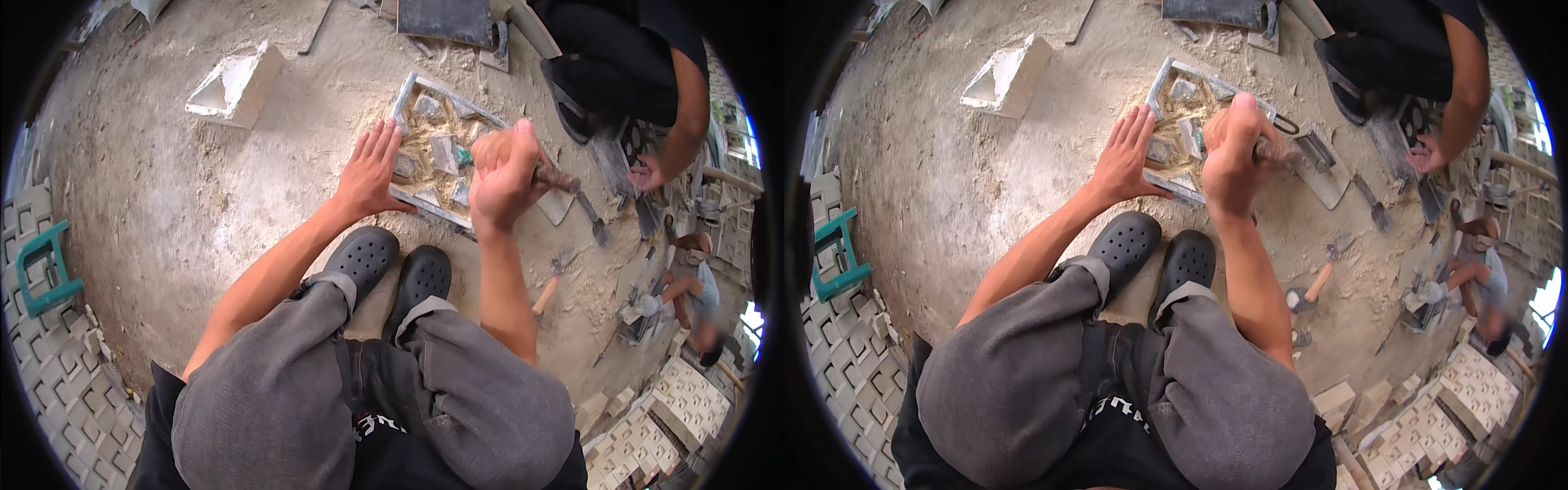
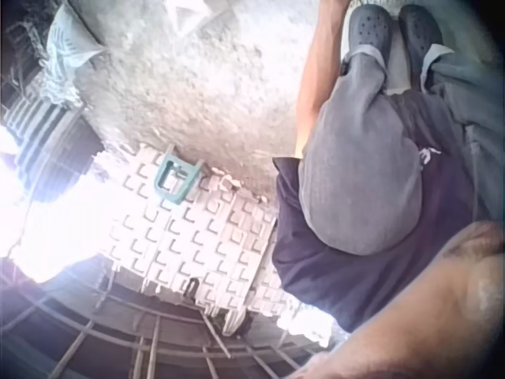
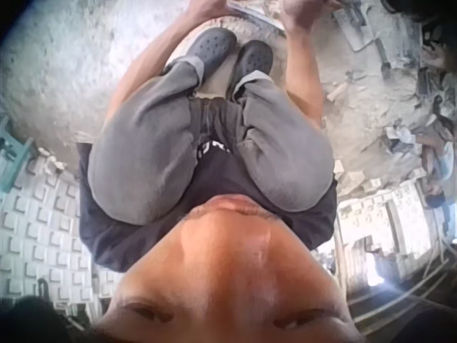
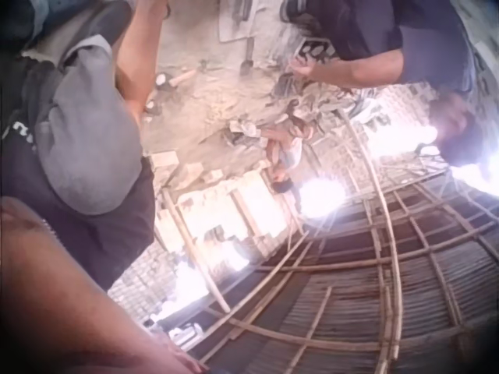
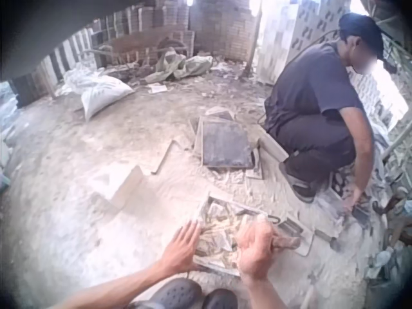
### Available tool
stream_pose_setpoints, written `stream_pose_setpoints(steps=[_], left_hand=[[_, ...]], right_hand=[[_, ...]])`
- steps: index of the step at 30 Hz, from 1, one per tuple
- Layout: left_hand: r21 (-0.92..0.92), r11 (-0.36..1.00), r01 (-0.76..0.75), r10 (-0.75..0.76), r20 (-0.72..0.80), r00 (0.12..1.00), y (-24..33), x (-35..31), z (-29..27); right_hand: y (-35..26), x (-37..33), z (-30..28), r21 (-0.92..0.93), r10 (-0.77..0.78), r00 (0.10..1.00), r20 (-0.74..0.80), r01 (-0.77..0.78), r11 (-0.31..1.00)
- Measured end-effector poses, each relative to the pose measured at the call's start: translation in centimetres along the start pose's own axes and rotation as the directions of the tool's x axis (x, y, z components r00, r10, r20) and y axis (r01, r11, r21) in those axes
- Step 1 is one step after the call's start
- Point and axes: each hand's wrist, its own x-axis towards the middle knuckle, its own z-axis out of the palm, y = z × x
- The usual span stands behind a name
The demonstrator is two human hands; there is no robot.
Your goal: The person brushes debris from a decorative square mold and then fills it with a cement mixture using a small trowel.
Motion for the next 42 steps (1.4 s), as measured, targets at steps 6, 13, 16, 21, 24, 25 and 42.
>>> stream_pose_setpoints(steps=[6,13,16,21,24,25,42], left_hand=[[-0.034,0.999,-0.019,0.017,-0.050,0.999,0.7,0.7,0.1],[-0.019,1.000,0.000,0.000,-0.027,1.000,0.6,0.7,-0.2],[-0.028,1.000,-0.011,0.011,-0.011,1.000,1.4,0.8,-0.2],[-0.010,1.000,-0.012,0.012,-0.025,1.000,0.6,0.7,-0.1],[-0.018,1.000,-0.019,0.018,-0.051,0.999,0.3,0.5,0.1],[-0.014,1.000,-0.012,0.011,-0.047,0.999,0.2,0.3,-0.2],[-0.010,1.000,0.003,-0.003,0.018,1.000,0.9,0.4,0.1]], right_hand=[[5.8,-0.9,-3.1,-0.238,0.100,0.995,0.016,-0.094,0.967],[-0.2,1.4,-4.5,0.097,0.056,0.982,0.179,-0.074,0.992],[5.2,-1.1,-7.4,-0.276,-0.001,0.927,0.376,0.113,0.954],[2.3,-0.1,-5.0,-0.262,0.103,0.887,0.451,0.021,0.965],[-1.9,1.6,-4.3,-0.158,0.071,0.874,0.481,0.006,0.987],[-2.4,1.7,-4.0,-0.123,0.052,0.870,0.491,0.010,0.992],[4.3,0.3,-5.5,-0.364,0.172,0.757,0.630,0.093,0.927]])
